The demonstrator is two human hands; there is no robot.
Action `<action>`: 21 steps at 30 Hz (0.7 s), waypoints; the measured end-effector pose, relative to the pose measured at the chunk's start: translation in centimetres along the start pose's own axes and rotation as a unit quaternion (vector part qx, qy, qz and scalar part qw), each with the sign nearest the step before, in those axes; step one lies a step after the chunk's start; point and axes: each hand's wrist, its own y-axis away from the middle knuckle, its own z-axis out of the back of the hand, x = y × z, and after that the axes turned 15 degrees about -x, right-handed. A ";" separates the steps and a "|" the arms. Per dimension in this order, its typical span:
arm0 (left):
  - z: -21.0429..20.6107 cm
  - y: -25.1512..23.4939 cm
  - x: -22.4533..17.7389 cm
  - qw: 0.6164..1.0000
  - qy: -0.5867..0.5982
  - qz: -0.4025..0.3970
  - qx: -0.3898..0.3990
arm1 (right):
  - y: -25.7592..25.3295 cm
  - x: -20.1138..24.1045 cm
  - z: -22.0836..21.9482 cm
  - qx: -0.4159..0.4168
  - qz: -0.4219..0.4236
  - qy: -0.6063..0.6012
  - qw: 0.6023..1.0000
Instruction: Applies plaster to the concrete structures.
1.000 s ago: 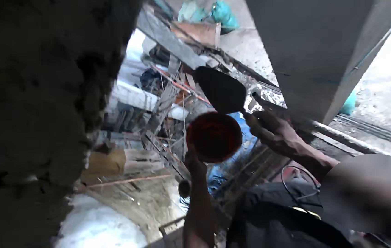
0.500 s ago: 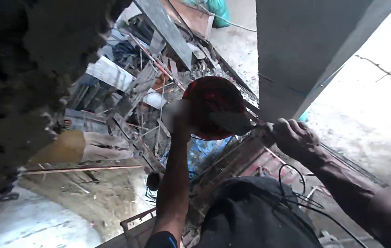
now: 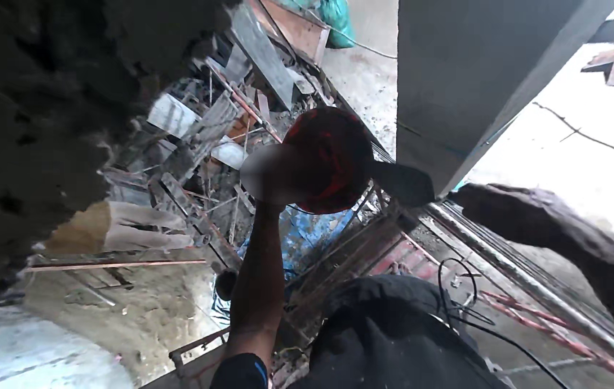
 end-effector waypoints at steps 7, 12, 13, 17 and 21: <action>-0.6 0.8 -2.3 0.995 -0.063 -0.056 0.045 | -4.5 -0.9 1.3 0.109 0.066 0.050 0.991; -0.8 1.9 -4.0 0.985 -0.133 -0.111 0.025 | -3.5 -2.3 -3.1 0.079 0.064 -0.077 0.992; -0.8 2.2 -4.3 0.983 -0.134 -0.122 0.023 | -3.2 -2.6 -4.3 0.073 0.065 -0.098 0.990; -0.9 2.7 -5.9 0.978 -0.139 -0.150 0.043 | -2.2 -3.0 -8.0 0.104 0.026 -0.117 0.987; -0.8 2.2 -6.8 0.966 -0.158 -0.197 0.059 | -1.7 -1.6 -9.9 0.118 -0.008 -0.180 0.977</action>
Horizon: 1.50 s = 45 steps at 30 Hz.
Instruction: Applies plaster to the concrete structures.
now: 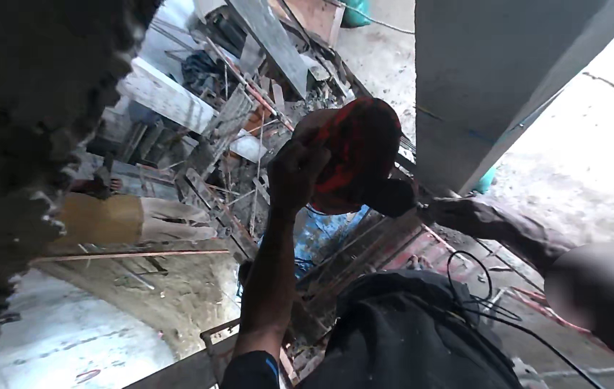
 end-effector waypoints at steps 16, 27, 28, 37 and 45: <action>-1.7 -0.1 2.6 0.997 0.012 0.061 -0.040 | -0.7 5.6 -4.8 0.008 0.019 -0.182 0.983; -3.6 4.2 5.8 0.940 0.044 0.295 -0.165 | -1.7 8.0 -4.6 0.033 -0.080 -0.278 0.957; -3.7 4.6 6.4 0.927 0.066 0.319 -0.187 | -2.0 8.2 -4.4 0.021 -0.075 -0.285 0.955; 1.1 13.1 7.2 0.877 -0.027 0.440 -0.190 | -11.3 15.8 0.9 -0.229 -0.023 -0.466 0.854; 5.5 19.0 8.0 0.869 -0.052 0.452 -0.193 | -26.0 26.0 5.2 -0.436 0.041 -0.584 0.684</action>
